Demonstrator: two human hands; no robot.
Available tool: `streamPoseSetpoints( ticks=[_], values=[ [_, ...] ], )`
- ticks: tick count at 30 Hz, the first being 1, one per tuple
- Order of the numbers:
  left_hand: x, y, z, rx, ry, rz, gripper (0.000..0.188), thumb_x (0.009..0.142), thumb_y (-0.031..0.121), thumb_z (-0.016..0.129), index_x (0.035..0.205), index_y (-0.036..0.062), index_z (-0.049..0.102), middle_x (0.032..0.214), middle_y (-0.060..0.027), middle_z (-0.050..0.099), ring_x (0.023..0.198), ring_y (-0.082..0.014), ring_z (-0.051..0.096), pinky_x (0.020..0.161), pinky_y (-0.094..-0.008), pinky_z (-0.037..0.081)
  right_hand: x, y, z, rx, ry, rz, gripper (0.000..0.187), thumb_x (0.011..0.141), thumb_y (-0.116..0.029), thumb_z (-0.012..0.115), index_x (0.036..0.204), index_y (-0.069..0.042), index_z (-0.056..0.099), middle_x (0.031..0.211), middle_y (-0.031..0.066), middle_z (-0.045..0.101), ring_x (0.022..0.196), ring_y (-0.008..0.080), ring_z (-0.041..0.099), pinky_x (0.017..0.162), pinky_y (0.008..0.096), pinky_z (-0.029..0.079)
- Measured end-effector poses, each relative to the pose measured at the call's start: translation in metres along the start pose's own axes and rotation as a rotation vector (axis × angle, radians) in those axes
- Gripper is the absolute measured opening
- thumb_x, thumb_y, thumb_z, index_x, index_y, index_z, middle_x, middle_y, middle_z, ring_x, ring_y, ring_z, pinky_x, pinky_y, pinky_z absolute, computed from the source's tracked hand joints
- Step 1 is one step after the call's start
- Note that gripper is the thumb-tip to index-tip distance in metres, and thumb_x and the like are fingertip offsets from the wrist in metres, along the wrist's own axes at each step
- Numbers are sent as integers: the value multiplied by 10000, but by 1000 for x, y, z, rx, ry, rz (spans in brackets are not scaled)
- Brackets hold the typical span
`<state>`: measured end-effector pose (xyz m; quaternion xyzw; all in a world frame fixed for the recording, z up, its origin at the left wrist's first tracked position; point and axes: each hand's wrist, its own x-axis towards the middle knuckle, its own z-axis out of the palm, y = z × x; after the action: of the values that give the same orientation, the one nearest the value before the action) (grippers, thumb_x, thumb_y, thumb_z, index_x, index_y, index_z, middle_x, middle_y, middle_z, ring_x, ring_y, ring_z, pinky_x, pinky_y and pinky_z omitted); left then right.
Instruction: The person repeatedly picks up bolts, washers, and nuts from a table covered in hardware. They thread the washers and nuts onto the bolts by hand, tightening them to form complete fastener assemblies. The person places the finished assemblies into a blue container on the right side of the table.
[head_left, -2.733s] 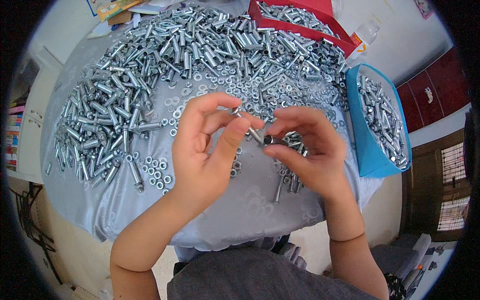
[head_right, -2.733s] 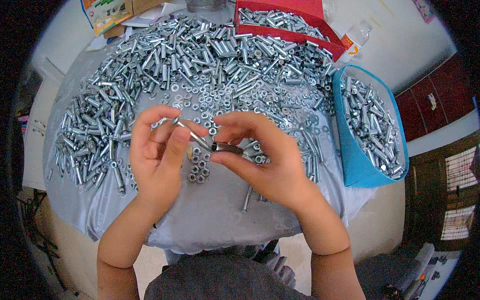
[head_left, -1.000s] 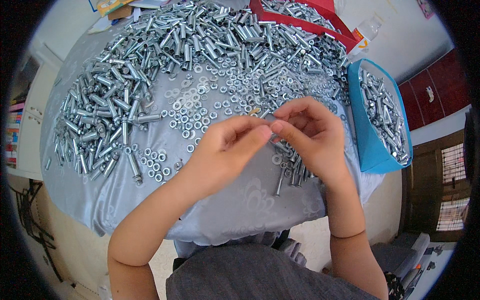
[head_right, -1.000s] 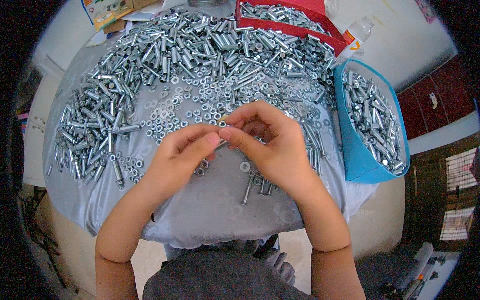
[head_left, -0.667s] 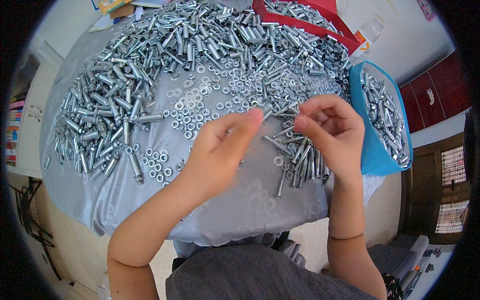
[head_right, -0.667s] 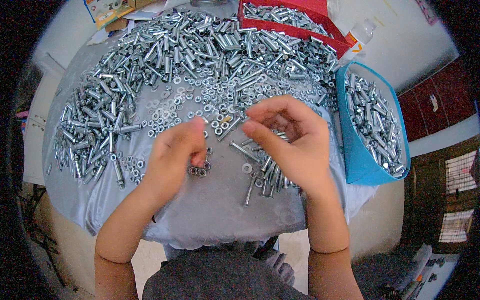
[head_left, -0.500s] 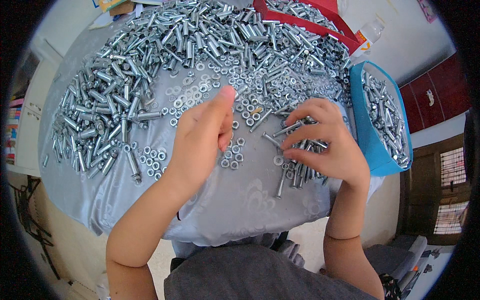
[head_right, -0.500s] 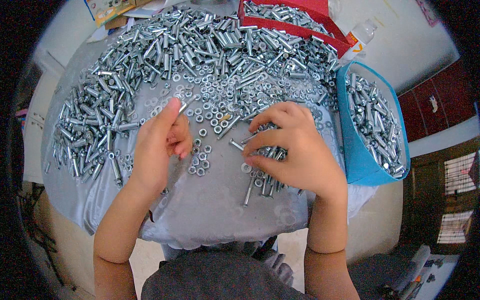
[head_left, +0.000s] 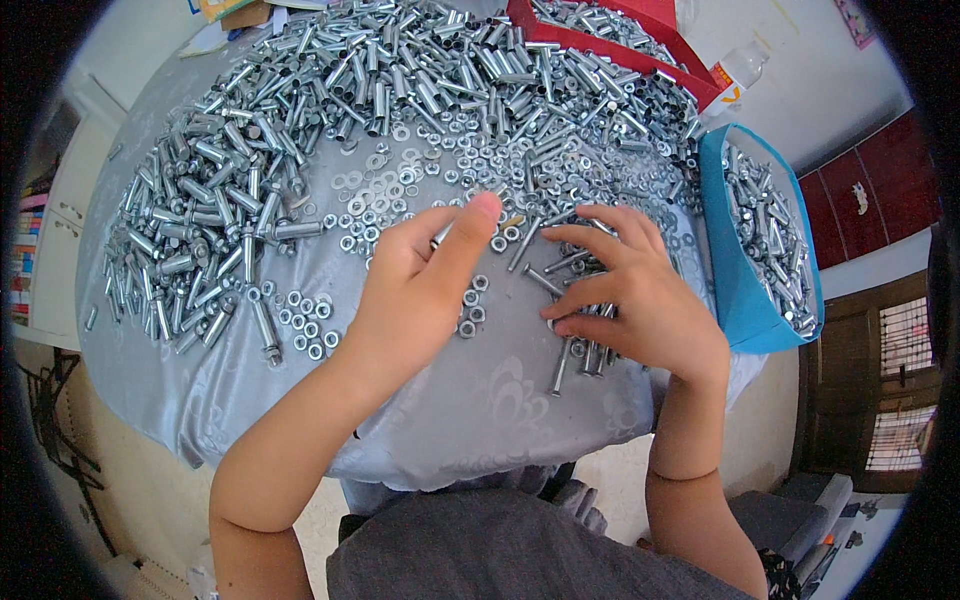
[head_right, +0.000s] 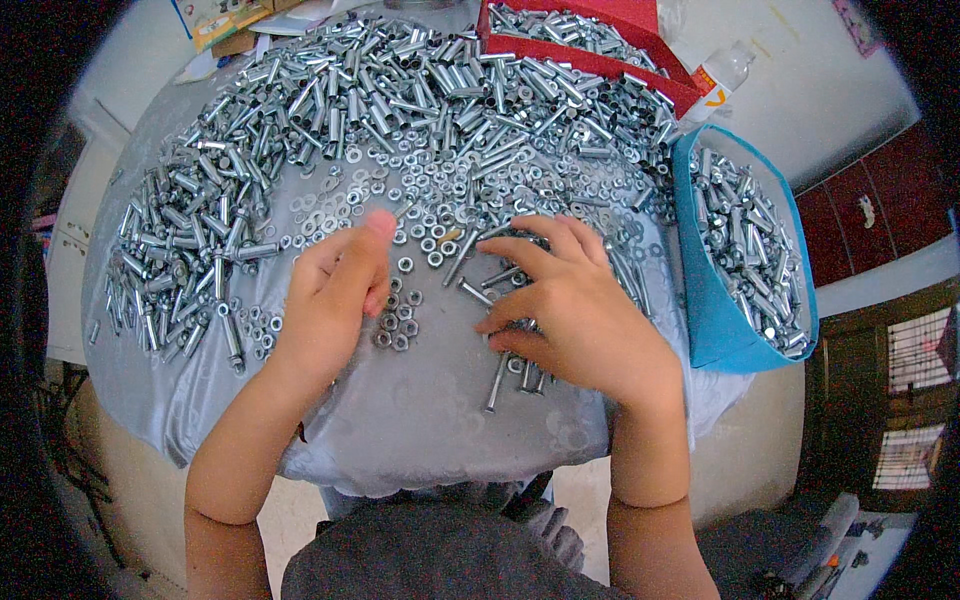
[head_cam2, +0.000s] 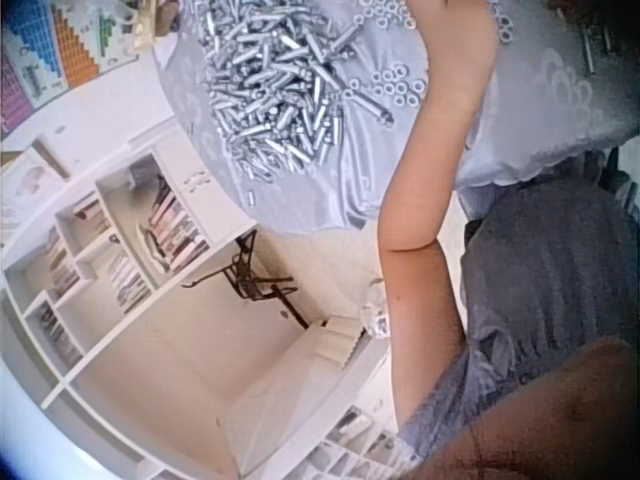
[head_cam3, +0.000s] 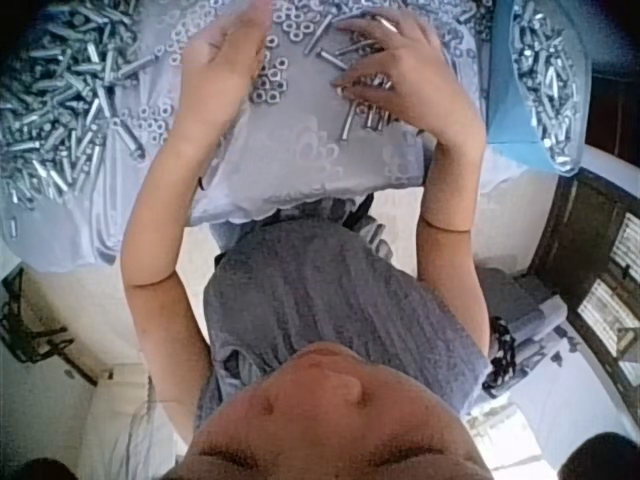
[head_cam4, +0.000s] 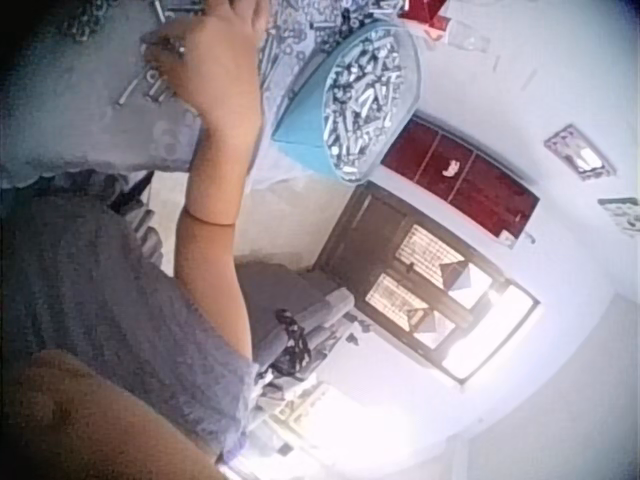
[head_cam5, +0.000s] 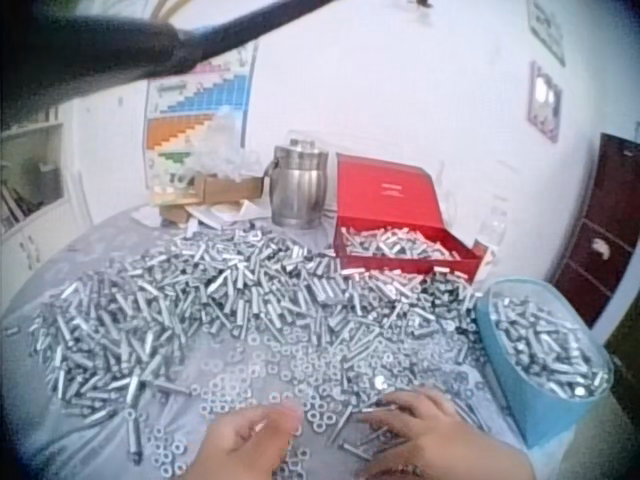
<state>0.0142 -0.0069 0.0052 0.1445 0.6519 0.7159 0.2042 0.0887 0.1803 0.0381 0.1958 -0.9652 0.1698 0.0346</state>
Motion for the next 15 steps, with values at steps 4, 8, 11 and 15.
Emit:
streamPoseSetpoints(
  ticks=[4, 8, 11, 15],
  values=[
    [-1, 3, 0, 77, -73, -12, 436, 877, 407, 464, 602, 68, 470, 517, 92, 336, 478, 9, 283, 410, -194, 209, 1, 1, -1, 52, 30, -48, 104, 635, -149, 664, 722, -98, 641, 1069, 67, 549, 1074, 292, 428, 918, 425, 292],
    [-6, 6, 1, 96, -182, -51, 493, 889, 427, 420, 538, 81, 416, 520, 85, 320, 489, -11, 278, 426, -216, 209, 5, 1, -5, 476, 83, 148, 116, 676, -82, 655, 772, -44, 601, 889, 50, 603, 855, 209, 553, 760, 314, 416],
    [-7, 5, -1, 119, -242, -77, 529, 895, 438, 393, 496, 92, 360, 516, 80, 309, 491, -25, 269, 437, -232, 202, 4, -4, 2, 830, 309, 202, 122, 718, -39, 647, 820, -16, 583, 780, 22, 600, 698, 108, 550, 632, 229, 434],
    [-6, 1, 4, 31, -260, -145, 522, 894, 424, 394, 486, 104, 331, 509, 75, 294, 481, -37, 257, 439, -241, 198, 7, -9, 5, 967, 323, 292, 122, 748, -36, 643, 847, -12, 575, 784, 12, 586, 693, 60, 520, 615, 195, 423]
  ],
)
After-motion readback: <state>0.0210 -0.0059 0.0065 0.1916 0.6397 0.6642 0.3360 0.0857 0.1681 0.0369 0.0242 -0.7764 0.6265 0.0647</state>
